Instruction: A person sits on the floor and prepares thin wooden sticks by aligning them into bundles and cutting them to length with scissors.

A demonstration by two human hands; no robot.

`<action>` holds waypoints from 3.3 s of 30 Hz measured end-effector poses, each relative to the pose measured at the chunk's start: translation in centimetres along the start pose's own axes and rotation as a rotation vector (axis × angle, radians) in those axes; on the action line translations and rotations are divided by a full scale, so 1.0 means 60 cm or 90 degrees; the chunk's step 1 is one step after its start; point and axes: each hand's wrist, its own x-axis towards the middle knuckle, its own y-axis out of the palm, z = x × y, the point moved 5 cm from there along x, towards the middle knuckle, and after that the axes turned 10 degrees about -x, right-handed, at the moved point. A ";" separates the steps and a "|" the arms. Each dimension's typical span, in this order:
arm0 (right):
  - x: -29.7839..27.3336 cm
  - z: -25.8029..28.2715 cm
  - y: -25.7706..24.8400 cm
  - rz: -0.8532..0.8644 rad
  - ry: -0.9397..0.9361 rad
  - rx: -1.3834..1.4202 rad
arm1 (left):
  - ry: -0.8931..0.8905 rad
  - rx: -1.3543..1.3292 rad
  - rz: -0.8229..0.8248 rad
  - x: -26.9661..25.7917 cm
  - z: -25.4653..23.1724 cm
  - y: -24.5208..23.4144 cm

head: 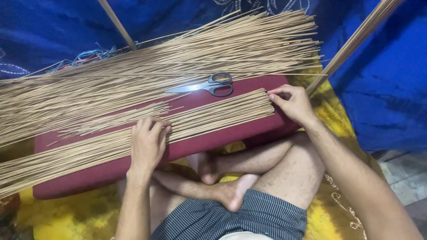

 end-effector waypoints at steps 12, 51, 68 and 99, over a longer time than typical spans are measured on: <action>0.004 -0.032 0.001 -0.005 0.003 -0.088 | 0.043 -0.030 -0.090 -0.013 0.008 -0.016; 0.155 0.359 0.499 -0.017 -0.690 -0.475 | -0.041 -0.045 -0.415 -0.052 0.101 -0.081; 0.155 0.346 0.391 0.000 -0.540 -0.456 | -0.033 -0.034 -0.401 -0.051 0.099 -0.078; 0.079 0.372 0.314 -0.268 -0.811 -0.503 | 0.068 0.005 -0.436 -0.055 0.081 -0.074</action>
